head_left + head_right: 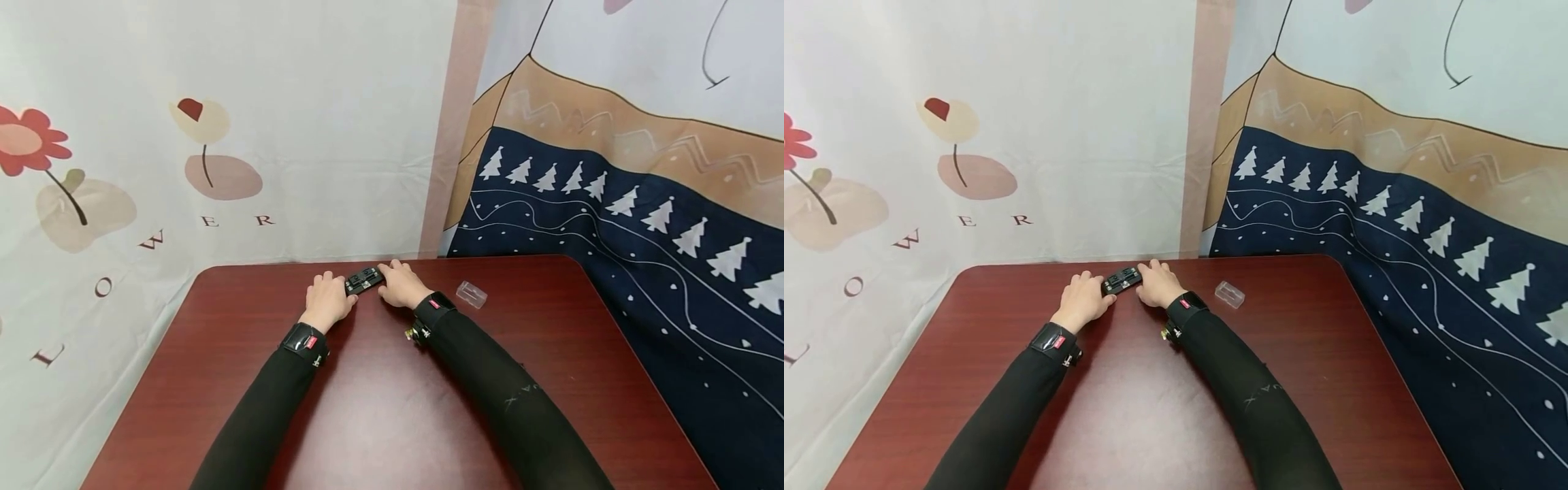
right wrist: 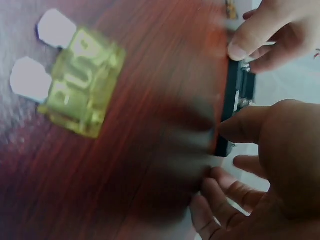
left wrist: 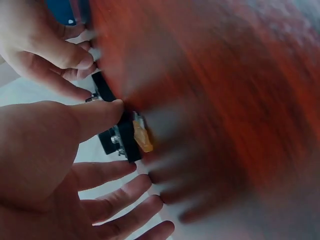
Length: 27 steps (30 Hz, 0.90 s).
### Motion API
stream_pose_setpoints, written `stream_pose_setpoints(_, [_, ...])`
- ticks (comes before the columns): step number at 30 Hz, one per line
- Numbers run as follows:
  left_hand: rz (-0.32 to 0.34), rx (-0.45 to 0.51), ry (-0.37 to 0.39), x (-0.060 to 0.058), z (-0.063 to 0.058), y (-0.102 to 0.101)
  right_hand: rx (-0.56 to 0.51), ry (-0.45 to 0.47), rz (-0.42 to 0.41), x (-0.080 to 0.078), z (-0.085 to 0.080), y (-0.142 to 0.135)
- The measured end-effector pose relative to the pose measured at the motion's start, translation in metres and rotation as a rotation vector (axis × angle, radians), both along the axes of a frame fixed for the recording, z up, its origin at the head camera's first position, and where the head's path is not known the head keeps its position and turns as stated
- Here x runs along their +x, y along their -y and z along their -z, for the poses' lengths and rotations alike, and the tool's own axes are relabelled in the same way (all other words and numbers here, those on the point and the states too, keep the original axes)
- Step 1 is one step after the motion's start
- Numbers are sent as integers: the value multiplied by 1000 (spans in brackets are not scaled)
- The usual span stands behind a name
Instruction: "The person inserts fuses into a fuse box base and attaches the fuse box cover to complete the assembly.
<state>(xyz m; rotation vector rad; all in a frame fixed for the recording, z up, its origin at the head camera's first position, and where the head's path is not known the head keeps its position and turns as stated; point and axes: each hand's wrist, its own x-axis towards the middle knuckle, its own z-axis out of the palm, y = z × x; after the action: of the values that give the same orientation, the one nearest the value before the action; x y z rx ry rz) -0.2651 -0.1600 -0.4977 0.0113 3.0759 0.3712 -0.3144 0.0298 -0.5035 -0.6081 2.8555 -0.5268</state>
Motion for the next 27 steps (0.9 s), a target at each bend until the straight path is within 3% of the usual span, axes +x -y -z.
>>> stream_pose_setpoints(6, [81,-25,-10,-2,4,2,35,14,-1,-4,7,2])
stream_pose_setpoints(10, [157,-73,-23,-2,1,2,47,-1,-15,-8,10,1])
stream_pose_setpoints(18, [229,-106,-78,-2,-9,6,46,-66,-90,-7,2,-9])
stream_pose_setpoints(21, [266,-118,-111,6,-12,8,45,-120,-128,4,-1,-17])
stream_pose_setpoints(27, [368,-121,-195,33,-24,9,-19,-204,-171,34,-20,-36])
